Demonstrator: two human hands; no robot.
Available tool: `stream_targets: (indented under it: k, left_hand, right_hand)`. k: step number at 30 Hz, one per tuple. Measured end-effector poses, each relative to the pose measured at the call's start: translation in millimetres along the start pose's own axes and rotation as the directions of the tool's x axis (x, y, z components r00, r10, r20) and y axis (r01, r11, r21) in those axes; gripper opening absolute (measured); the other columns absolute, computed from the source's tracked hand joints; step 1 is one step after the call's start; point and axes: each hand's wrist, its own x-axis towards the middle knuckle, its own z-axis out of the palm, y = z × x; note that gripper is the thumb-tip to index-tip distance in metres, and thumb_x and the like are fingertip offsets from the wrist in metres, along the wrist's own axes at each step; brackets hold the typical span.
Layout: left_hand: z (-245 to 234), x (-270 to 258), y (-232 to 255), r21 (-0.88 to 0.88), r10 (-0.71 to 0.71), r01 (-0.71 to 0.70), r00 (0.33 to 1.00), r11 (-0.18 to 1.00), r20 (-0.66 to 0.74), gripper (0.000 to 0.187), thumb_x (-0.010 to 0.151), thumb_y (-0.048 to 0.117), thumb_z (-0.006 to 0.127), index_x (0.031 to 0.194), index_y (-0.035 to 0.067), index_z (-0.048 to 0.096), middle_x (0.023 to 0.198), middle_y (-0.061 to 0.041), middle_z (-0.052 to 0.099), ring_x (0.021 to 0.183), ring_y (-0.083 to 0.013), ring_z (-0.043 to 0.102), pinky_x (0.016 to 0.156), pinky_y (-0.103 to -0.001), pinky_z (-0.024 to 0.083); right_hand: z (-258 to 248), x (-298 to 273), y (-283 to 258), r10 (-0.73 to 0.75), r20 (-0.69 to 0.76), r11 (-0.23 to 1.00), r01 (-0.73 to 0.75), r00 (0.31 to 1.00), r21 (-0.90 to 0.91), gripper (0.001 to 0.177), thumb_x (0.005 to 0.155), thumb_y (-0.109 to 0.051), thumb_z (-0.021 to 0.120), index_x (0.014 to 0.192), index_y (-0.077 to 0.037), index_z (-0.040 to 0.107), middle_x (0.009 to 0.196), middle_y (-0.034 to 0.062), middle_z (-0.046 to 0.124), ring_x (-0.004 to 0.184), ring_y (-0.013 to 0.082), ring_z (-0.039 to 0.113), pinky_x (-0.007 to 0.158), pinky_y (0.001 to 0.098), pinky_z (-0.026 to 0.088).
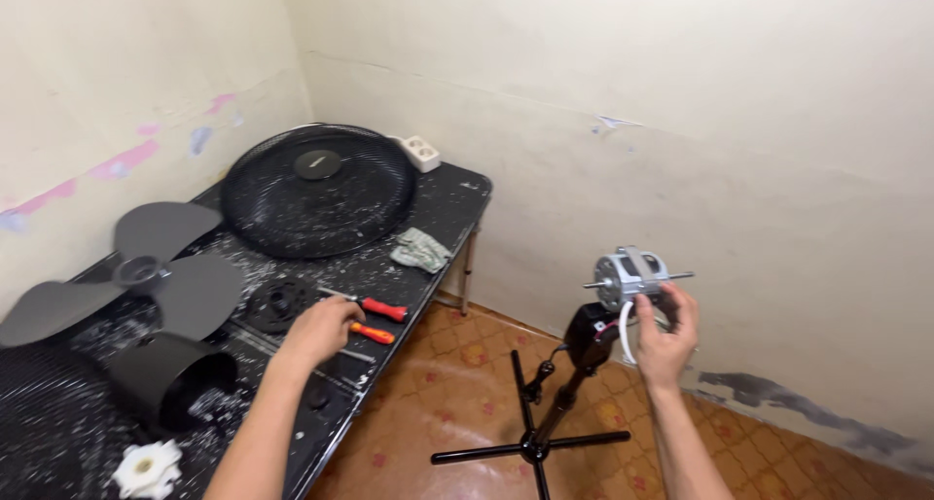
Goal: The person uses a screwdriver to tighten screws on the fan motor assembly mounted on a stand, then picks up a small white plastic part and places it on the table. They continue to adjust and tighten components on the motor with the screwdriver.
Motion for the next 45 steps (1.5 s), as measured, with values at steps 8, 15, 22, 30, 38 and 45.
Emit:
stream_targets:
  k: [8,15,22,30,38,45]
  left_hand:
    - [45.8,-1.7,-9.9,0.012,-0.019,0.019,1.0,1.0,-0.007,0.025,0.093,0.028,0.065,0.115,0.02,0.073,0.111,-0.008,0.072,0.105,-0.0319,0.069,0.09,-0.045,0.056]
    - [69.9,12.1,8.0,0.01,-0.154,0.154,0.985,0.988,0.072,0.035,0.097,0.048,0.062,0.114,0.021,0.074,0.101,-0.014,0.076,0.101,-0.0358,0.071,0.091,-0.048,0.055]
    - [65.8,20.1,3.2,0.045,-0.183,0.181,0.981,0.982,0.056,0.055,0.075,0.056,0.083,0.102,0.008,0.076,0.099,-0.017,0.075,0.1,-0.0351,0.072,0.09,-0.047,0.057]
    - [-13.9,-7.1,30.8,-0.196,-0.308,0.273,0.934,0.942,-0.18,0.048,0.086,0.053,0.081,0.093,0.006,0.079,0.079,-0.022,0.075,0.082,-0.0366,0.074,0.08,-0.041,0.059]
    - [-32.1,-2.7,95.7,-0.688,-0.179,-0.021,0.959,0.726,-0.218,0.03,0.093,0.022,0.069,0.118,0.006,0.064,0.096,-0.01,0.078,0.081,-0.0167,0.079,0.07,-0.031,0.062]
    - [9.0,27.1,171.4,-0.652,0.332,-0.413,0.909,0.636,-0.252,0.044,0.101,0.011,0.053,0.145,0.008,0.049,0.124,-0.015,0.069,0.108,-0.0228,0.073,0.09,-0.034,0.055]
  right_hand:
    - [1.5,-1.9,-9.8,0.012,-0.002,0.993,-0.013,1.0,-0.116,0.031,0.101,-0.009,0.076,0.128,-0.001,0.063,0.129,0.0079,0.058,0.111,0.0163,0.062,0.097,0.0302,0.053]
    - [1.4,-1.2,-13.9,0.023,0.003,0.99,-0.023,1.0,-0.137,0.031,0.101,-0.011,0.075,0.128,-0.001,0.063,0.129,0.008,0.059,0.11,0.0156,0.061,0.097,0.0303,0.053]
    - [0.7,0.8,-13.7,0.029,0.011,0.997,-0.028,1.0,-0.075,0.032,0.099,-0.009,0.074,0.128,0.0,0.062,0.128,0.0077,0.059,0.111,0.0162,0.063,0.098,0.0308,0.055]
    - [1.0,1.1,-12.4,0.035,0.006,0.999,-0.035,0.999,-0.026,0.033,0.098,-0.007,0.073,0.128,0.0,0.061,0.127,0.0073,0.059,0.11,0.0158,0.064,0.097,0.0306,0.055]
    - [0.4,1.7,-9.7,0.01,0.0,0.998,-0.01,1.0,-0.057,0.032,0.097,-0.007,0.074,0.126,-0.001,0.063,0.128,0.008,0.06,0.111,0.017,0.064,0.098,0.031,0.056]
    - [-2.7,1.6,-9.1,-0.001,-0.013,0.992,0.0,1.0,-0.125,0.033,0.095,-0.01,0.076,0.125,-0.002,0.065,0.13,0.0097,0.061,0.112,0.0181,0.064,0.096,0.0313,0.055]
